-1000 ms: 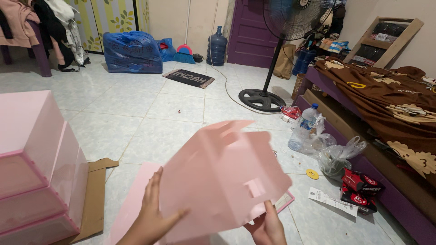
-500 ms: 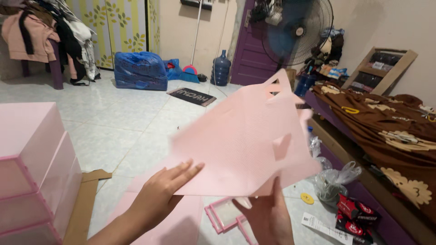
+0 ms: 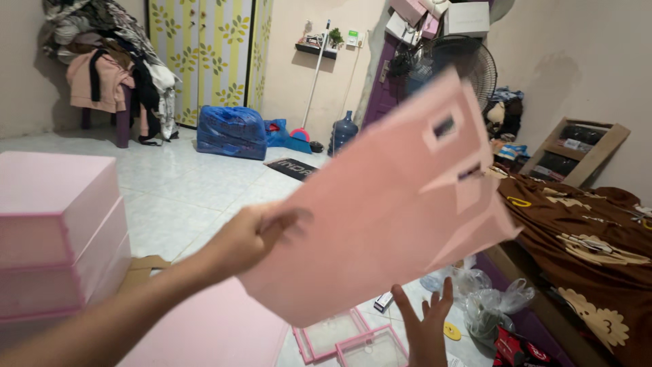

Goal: The person assembles a pink plastic storage unit by hand, snapping together clear panels and pink frames to form a box. They then place the completed unit on top of a stack of similar units.

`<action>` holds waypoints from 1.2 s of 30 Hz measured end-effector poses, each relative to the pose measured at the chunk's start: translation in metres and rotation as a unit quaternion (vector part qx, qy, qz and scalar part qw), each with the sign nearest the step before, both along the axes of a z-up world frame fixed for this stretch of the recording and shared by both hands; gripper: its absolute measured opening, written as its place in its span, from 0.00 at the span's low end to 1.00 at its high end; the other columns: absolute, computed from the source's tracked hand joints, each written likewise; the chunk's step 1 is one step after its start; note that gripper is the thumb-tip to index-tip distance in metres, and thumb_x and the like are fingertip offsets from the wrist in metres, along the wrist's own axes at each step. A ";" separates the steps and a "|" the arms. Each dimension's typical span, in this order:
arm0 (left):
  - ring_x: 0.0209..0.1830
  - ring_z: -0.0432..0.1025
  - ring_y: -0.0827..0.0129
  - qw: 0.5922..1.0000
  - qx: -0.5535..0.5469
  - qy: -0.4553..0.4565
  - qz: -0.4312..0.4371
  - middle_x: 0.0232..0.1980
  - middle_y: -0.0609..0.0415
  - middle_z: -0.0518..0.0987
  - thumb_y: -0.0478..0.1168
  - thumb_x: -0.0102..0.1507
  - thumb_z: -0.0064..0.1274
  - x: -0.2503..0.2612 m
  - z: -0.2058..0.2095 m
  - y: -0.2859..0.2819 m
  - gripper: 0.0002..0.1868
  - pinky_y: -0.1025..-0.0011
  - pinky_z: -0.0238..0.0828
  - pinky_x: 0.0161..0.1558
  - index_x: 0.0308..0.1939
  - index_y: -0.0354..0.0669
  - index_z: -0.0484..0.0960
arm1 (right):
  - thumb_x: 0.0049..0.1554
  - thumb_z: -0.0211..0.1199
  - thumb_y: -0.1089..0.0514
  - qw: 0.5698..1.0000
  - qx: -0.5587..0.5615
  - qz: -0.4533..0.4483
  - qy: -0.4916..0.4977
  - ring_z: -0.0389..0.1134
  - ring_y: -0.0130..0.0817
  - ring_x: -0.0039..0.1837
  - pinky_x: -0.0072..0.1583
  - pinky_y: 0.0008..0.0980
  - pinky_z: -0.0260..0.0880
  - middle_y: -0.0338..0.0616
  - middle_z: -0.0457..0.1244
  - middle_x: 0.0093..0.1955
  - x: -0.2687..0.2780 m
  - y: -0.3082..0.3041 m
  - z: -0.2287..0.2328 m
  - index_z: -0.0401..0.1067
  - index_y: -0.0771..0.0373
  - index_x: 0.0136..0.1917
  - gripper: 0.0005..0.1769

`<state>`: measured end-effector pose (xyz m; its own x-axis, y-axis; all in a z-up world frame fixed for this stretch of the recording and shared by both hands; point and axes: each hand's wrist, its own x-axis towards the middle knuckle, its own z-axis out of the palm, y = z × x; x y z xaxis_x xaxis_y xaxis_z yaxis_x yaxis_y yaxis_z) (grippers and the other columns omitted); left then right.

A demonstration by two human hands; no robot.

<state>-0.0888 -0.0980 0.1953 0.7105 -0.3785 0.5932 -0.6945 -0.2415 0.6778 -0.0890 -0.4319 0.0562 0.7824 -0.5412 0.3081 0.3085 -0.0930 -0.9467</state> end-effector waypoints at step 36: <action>0.48 0.82 0.64 0.945 -0.140 0.274 0.112 0.54 0.49 0.83 0.52 0.59 0.65 0.046 0.024 0.147 0.35 0.61 0.81 0.45 0.67 0.45 0.74 | 0.60 0.60 0.55 0.985 -0.013 0.011 -0.170 0.72 0.34 0.49 0.49 0.32 0.72 0.51 0.71 0.52 0.046 0.105 0.134 0.70 0.70 0.62 0.21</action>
